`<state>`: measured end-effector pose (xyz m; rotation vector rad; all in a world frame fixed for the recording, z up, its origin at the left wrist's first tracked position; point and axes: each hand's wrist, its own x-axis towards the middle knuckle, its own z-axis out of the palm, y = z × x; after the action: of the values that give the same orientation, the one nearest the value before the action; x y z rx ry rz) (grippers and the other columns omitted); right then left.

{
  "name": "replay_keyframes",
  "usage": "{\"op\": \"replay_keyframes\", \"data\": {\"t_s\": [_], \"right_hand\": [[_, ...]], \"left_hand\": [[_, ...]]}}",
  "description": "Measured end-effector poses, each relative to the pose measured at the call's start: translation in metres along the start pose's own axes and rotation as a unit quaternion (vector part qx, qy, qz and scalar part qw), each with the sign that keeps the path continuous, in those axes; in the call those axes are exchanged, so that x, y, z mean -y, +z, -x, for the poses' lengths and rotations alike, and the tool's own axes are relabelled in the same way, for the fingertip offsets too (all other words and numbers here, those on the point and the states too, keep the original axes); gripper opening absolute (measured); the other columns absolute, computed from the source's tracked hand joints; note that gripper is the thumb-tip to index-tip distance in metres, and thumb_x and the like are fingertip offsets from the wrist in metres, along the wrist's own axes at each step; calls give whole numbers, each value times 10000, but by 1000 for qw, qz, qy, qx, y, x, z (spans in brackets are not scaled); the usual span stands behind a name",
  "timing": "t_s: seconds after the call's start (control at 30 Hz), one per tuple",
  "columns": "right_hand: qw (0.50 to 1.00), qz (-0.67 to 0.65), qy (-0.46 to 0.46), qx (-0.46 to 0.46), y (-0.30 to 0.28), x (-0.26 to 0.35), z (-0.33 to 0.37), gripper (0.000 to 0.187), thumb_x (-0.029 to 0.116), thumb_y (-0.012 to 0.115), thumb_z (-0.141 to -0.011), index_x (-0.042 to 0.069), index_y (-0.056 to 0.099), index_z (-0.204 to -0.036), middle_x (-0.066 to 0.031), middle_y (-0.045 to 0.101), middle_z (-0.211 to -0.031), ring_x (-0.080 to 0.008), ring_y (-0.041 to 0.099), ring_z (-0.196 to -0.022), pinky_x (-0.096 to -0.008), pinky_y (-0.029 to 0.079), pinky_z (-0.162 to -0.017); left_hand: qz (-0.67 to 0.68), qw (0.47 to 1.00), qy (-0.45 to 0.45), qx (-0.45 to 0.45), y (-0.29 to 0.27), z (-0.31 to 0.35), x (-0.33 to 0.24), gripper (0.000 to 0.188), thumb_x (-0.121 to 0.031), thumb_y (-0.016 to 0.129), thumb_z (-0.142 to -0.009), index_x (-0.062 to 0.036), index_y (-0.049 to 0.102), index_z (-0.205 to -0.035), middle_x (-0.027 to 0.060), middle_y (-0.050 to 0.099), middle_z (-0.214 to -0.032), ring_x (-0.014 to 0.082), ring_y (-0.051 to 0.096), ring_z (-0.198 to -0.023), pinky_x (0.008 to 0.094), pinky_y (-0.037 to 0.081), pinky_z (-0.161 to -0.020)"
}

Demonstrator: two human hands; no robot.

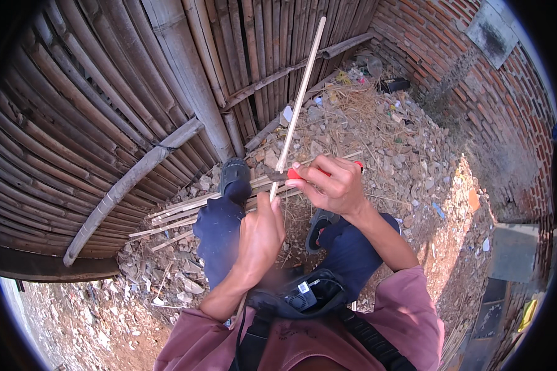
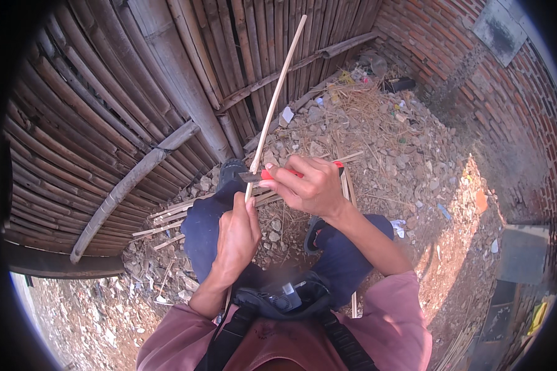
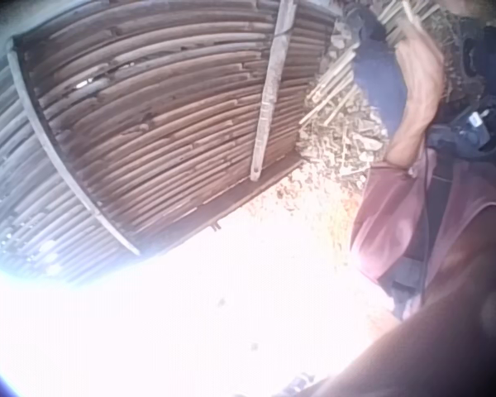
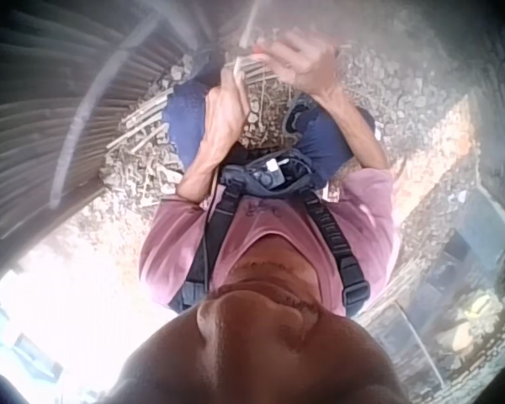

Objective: The person uses a small red knife to shave and thin a long bamboo slat, removing long thin strips of wood by hand.

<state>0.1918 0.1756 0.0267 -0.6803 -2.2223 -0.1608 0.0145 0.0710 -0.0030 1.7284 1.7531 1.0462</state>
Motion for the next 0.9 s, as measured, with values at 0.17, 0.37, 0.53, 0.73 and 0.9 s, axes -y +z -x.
{"op": "replay_keyframes", "data": {"t_s": [0.17, 0.37, 0.53, 0.73, 0.9], "right_hand": [[979, -81, 143, -117, 37, 27, 12, 231, 230, 901, -825, 90, 795, -976, -26, 671, -745, -191, 668, -591, -329, 483, -506], [976, -97, 159, -115, 35, 29, 7, 212, 240, 901, -830, 99, 792, -946, -27, 702, -770, -181, 703, -627, -329, 501, -524], [999, -17, -3, 44, -11, -8, -9, 178, 243, 878, -855, 120, 795, -954, -23, 696, -767, -191, 702, -637, -322, 499, -538], [939, -93, 304, -135, -45, -80, -20, 209, 227, 821, -966, 34, 752, -1001, -44, 774, -879, -71, 679, -721, -252, 494, -626], [920, -205, 329, -55, -47, -48, -13, 213, 197, 764, -1019, 0, 692, -1055, -56, 768, -900, -60, 653, -788, -230, 487, -706]], "left_hand": [[35, 999, 0, -16, -3, -4, -2, 191, -142, 512, -1110, 36, 485, -1045, 312, 611, -667, 540, 648, -655, 594, 460, -549], [36, 999, 1, -11, -4, -3, 1, 183, -137, 497, -1116, 30, 485, -1042, 310, 589, -659, 543, 635, -654, 579, 434, -539], [8, 1000, 3, 21, -5, 0, 3, 201, -146, 544, -1094, 42, 492, -1045, 321, 616, -651, 556, 645, -663, 625, 474, -560], [31, 998, 5, 49, 5, 11, 3, 207, -161, 476, -1132, 13, 494, -1021, 301, 576, -643, 544, 609, -643, 572, 419, -538], [155, 986, -3, 68, -13, 2, 6, 317, -246, 429, -1163, -5, 527, -981, 151, 494, -615, 360, 520, -541, 434, 375, -538]]}}
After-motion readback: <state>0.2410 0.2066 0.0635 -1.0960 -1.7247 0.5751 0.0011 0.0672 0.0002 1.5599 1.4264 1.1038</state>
